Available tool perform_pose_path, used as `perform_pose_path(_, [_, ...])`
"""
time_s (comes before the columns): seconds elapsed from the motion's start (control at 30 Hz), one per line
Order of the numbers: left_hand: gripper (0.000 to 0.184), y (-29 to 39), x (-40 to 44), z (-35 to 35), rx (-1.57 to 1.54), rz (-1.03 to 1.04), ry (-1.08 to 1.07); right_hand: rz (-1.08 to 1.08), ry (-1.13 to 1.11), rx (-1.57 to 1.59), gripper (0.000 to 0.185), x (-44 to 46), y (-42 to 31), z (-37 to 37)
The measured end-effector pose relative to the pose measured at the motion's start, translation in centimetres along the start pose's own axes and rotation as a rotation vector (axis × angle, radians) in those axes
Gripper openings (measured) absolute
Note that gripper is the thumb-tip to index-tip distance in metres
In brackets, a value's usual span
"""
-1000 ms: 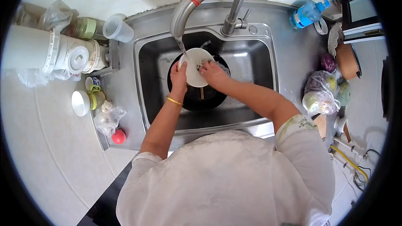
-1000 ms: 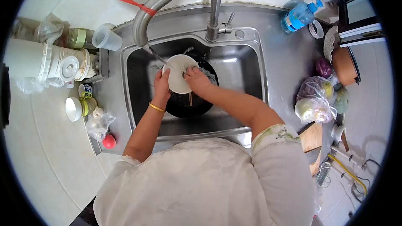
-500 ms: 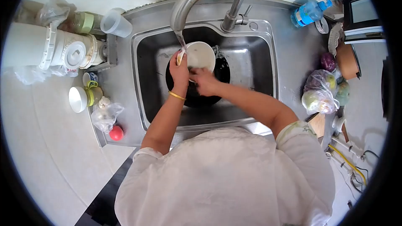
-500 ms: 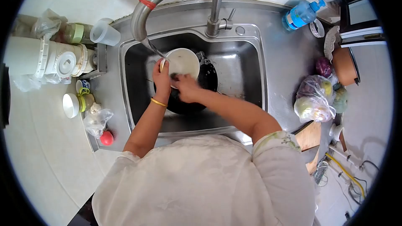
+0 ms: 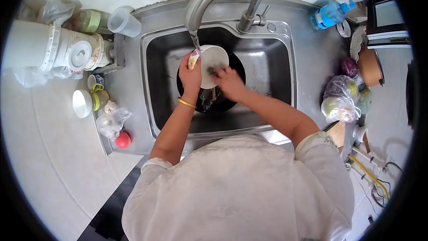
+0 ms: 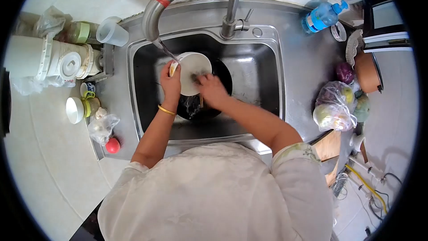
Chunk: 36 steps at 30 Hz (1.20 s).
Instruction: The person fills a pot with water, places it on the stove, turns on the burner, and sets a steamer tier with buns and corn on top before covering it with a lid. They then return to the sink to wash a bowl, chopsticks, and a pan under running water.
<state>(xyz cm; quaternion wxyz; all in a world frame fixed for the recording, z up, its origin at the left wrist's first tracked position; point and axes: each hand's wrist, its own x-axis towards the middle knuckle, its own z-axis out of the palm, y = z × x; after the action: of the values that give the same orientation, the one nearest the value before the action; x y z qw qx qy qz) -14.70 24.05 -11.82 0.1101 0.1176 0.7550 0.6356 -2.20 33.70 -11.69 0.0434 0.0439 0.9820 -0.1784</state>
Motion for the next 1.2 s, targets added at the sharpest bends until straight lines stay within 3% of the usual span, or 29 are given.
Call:
perform_pose_path(0.07, [0.029, 0.0, -0.3, -0.3, -0.010, 0.002, 0.018, -0.058, 0.141, -0.301, 0.035, 0.7, 1.9, 0.3])
perform_pose_path(0.13, [0.028, -1.0, -0.1, 0.0, -0.097, -0.071, 0.041, 0.067, 0.232, -0.171, 0.041, 1.1, 0.9, -1.9])
perform_pose_path(0.23, [0.029, -0.6, 0.6, -0.3, -0.081, -0.038, 0.094, 0.302, 0.648, 0.086, 0.049, 0.7, 1.7, -1.7])
perform_pose_path(0.3, [0.034, 0.2, 0.6, -0.6, -0.145, -0.106, 0.073, 0.721, 0.729, 1.160, 0.040, 0.5, 2.2, -1.6])
perform_pose_path(0.33, [0.036, -0.1, 0.6, -0.6, -0.173, -0.098, 0.085, 0.914, 0.713, 1.706, 0.036, 0.4, 2.6, -1.8])
perform_pose_path(0.37, [0.037, -0.7, 0.4, -0.4, -0.204, -0.088, 0.095, 1.137, 0.588, 1.834, 0.026, 0.2, 3.0, -1.9])
perform_pose_path(0.47, [0.042, -0.8, 0.2, -0.3, -0.185, -0.020, 0.079, 1.141, 0.282, 2.213, 0.029, -0.3, 2.8, 0.0])
perform_pose_path(0.6, [0.052, 0.3, -0.4, -1.0, -0.067, 0.016, 0.046, 0.908, 0.146, 2.535, 0.025, 0.0, 1.1, -1.2])
perform_pose_path(0.7, [0.062, 0.3, -0.3, -1.3, -0.212, 0.032, -0.010, 0.730, 0.126, 2.377, 0.022, -0.2, 1.0, -1.5])
perform_pose_path(0.8, [0.066, 1.0, -0.9, -0.9, -0.302, 0.009, -0.021, 0.879, 0.060, 2.338, 0.021, 0.1, 1.8, -0.6])
perform_pose_path(0.9, [0.066, 0.7, -1.6, -0.5, -0.300, -0.003, -0.033, 1.087, -0.104, 2.103, 0.023, 2.0, 1.6, -0.2])
perform_pose_path(1.0, [0.067, 0.9, -2.1, -0.7, -0.250, 0.016, -0.044, 1.157, 0.019, 1.920, 0.018, 3.6, 0.9, 0.5])
perform_pose_path(1.03, [0.068, 0.9, -2.3, -0.8, -0.180, 0.047, -0.048, 1.134, 0.091, 1.703, 0.022, 3.8, 0.3, -0.2])
perform_pose_path(1.13, [0.069, 1.3, -2.5, -1.2, 0.022, 0.123, -0.074, 0.885, 0.026, 1.107, 0.022, 4.7, 3.2, 0.1])
perform_pose_path(1.2, [0.070, 2.2, -2.7, -1.7, 0.129, 0.136, -0.103, 0.521, 0.263, 0.477, 0.029, 5.9, 5.5, -0.3])
